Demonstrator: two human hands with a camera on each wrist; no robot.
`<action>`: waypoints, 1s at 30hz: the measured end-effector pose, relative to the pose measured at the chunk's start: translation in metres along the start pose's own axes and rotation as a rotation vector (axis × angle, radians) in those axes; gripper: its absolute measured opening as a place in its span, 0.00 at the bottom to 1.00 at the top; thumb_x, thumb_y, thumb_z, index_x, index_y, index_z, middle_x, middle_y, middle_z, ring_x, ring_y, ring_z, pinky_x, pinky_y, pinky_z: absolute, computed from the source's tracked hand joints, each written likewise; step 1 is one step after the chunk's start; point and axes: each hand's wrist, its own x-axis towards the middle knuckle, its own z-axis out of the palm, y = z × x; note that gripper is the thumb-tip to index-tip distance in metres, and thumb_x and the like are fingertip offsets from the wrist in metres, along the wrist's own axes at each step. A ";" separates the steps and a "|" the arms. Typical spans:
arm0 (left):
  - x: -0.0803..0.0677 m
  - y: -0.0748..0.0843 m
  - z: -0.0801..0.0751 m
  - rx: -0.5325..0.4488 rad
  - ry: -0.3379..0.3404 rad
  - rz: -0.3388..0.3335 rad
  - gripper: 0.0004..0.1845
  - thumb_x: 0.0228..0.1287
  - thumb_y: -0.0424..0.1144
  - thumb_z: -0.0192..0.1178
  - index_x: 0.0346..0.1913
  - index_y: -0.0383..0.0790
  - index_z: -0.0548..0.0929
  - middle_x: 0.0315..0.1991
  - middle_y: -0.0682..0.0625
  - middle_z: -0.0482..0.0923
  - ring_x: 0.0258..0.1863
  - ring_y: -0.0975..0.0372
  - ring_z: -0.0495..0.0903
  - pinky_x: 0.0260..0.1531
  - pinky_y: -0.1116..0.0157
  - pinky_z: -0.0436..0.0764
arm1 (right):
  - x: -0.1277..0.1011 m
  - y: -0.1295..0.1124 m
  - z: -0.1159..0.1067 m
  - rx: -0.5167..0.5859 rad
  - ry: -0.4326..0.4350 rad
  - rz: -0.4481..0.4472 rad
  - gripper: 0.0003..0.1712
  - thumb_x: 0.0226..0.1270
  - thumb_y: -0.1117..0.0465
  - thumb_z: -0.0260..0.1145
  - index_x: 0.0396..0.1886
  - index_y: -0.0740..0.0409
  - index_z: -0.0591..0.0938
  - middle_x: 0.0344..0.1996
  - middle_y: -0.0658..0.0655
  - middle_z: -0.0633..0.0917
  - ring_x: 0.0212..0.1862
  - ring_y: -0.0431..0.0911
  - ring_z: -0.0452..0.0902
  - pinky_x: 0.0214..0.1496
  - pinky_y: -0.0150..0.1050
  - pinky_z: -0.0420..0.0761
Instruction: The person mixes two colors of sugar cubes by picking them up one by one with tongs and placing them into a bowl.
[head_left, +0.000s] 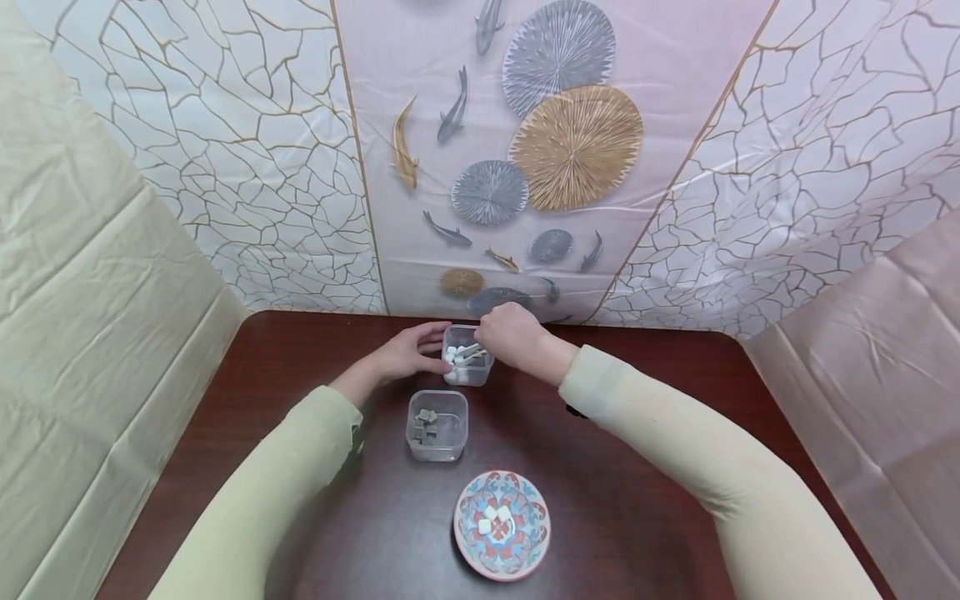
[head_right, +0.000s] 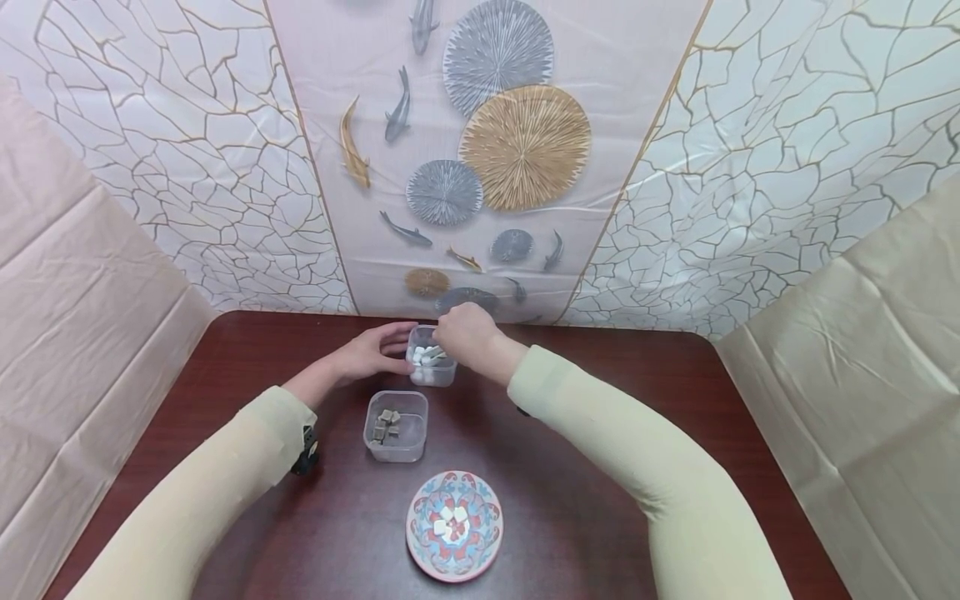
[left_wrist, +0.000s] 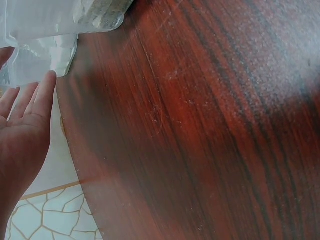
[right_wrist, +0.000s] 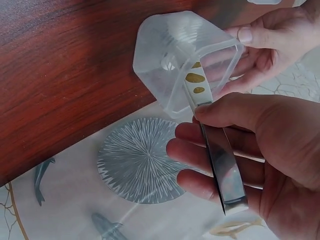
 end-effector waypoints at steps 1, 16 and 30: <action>0.000 0.000 0.000 0.000 -0.001 0.001 0.44 0.68 0.28 0.72 0.83 0.33 0.62 0.78 0.32 0.68 0.77 0.43 0.69 0.76 0.50 0.72 | -0.001 0.000 0.000 0.005 0.016 0.003 0.10 0.74 0.67 0.70 0.34 0.50 0.92 0.31 0.51 0.90 0.31 0.47 0.86 0.35 0.42 0.90; 0.001 0.000 0.000 -0.006 -0.003 0.005 0.44 0.68 0.28 0.72 0.83 0.32 0.61 0.78 0.32 0.68 0.77 0.43 0.69 0.77 0.50 0.71 | -0.005 0.007 0.004 0.033 0.100 0.042 0.11 0.71 0.69 0.69 0.32 0.50 0.92 0.32 0.53 0.91 0.32 0.51 0.88 0.34 0.47 0.91; 0.003 -0.001 -0.001 -0.004 -0.008 -0.002 0.44 0.68 0.28 0.72 0.83 0.34 0.61 0.78 0.33 0.67 0.78 0.44 0.68 0.77 0.50 0.71 | 0.003 0.005 0.015 0.056 0.051 0.049 0.09 0.71 0.68 0.69 0.33 0.52 0.92 0.33 0.54 0.91 0.34 0.52 0.88 0.36 0.48 0.91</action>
